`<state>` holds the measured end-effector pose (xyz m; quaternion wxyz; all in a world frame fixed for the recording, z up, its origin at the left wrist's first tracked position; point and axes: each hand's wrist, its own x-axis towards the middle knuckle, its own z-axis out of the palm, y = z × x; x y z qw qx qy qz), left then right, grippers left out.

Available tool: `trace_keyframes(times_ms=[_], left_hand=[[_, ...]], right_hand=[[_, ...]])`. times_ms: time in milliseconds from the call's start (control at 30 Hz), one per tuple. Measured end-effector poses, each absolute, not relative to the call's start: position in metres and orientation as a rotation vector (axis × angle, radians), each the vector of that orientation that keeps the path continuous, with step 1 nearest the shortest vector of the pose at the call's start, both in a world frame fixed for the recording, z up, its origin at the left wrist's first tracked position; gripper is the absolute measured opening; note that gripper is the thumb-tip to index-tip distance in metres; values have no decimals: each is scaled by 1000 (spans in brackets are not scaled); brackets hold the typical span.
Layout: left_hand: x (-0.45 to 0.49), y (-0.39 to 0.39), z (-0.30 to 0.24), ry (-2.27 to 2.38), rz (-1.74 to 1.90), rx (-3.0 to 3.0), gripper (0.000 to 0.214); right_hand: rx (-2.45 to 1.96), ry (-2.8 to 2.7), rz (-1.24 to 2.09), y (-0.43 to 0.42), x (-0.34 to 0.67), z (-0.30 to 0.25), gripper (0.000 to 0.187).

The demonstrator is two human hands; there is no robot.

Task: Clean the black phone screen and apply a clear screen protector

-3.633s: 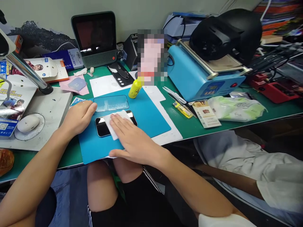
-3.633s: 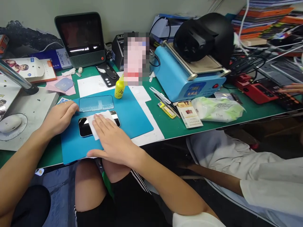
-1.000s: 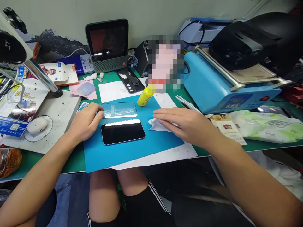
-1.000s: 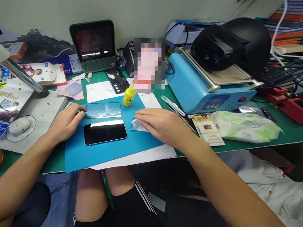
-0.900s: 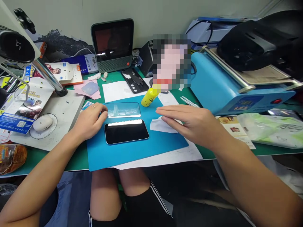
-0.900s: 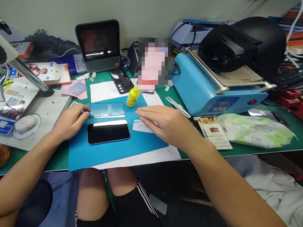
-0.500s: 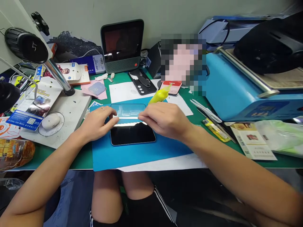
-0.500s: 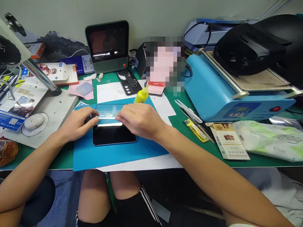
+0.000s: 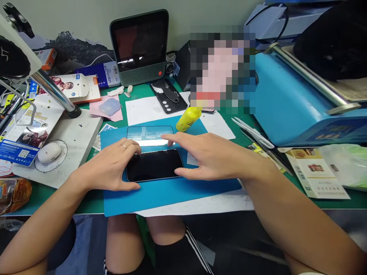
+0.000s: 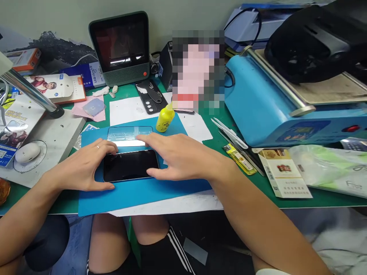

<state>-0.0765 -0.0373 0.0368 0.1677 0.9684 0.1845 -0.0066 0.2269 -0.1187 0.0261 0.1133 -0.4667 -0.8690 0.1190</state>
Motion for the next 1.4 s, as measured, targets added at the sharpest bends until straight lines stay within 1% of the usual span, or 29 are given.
trace_keyframes(times_ms=[67,100,167,233,333,467,667,767,833,933,1000,1100,1233,1300,1400], left_hand=[[-77,-37,39,546,-40,2768,65],[-76,-38,40,551,-46,2767,64],[-76,-38,42,565,-65,2754,61],[-75,-39,43,586,-88,2742,59],[-75,-40,43,618,-107,2726,54],[-77,-38,40,604,-43,2716,52],[-80,-33,37,600,-5,2715,52],[-80,-33,38,602,14,2704,57],[-79,-33,38,723,136,2690,54],[-74,-31,36,1109,365,2594,42],[-71,-30,31,1288,405,2480,42],[-66,-29,25,1322,378,2385,51],[-63,-28,21,1255,380,2359,60],[-63,-25,20,1218,402,2328,58],[-63,-21,18,1192,491,2235,49]], right_hand=[[-1404,-2597,416,-120,227,26,94],[-1414,-2612,452,-121,227,26,100],[-1424,-2635,496,-122,227,26,106],[-1427,-2648,488,-123,226,25,103],[-1407,-2660,427,-123,223,24,93],[-1388,-2658,318,-122,221,21,85],[-1411,-2662,271,-120,222,19,84],[-1354,-2611,240,-120,223,19,83],[-1365,-2474,172,-119,222,18,75],[-1489,-2216,68,-116,220,14,48],[-1605,-2104,12,-115,218,12,41],[-1801,-2061,-12,-116,216,11,40],[-2044,-2074,58,-117,208,15,41],[-2107,-2072,105,-117,204,19,42],[-2133,-2074,176,-118,201,23,43]])
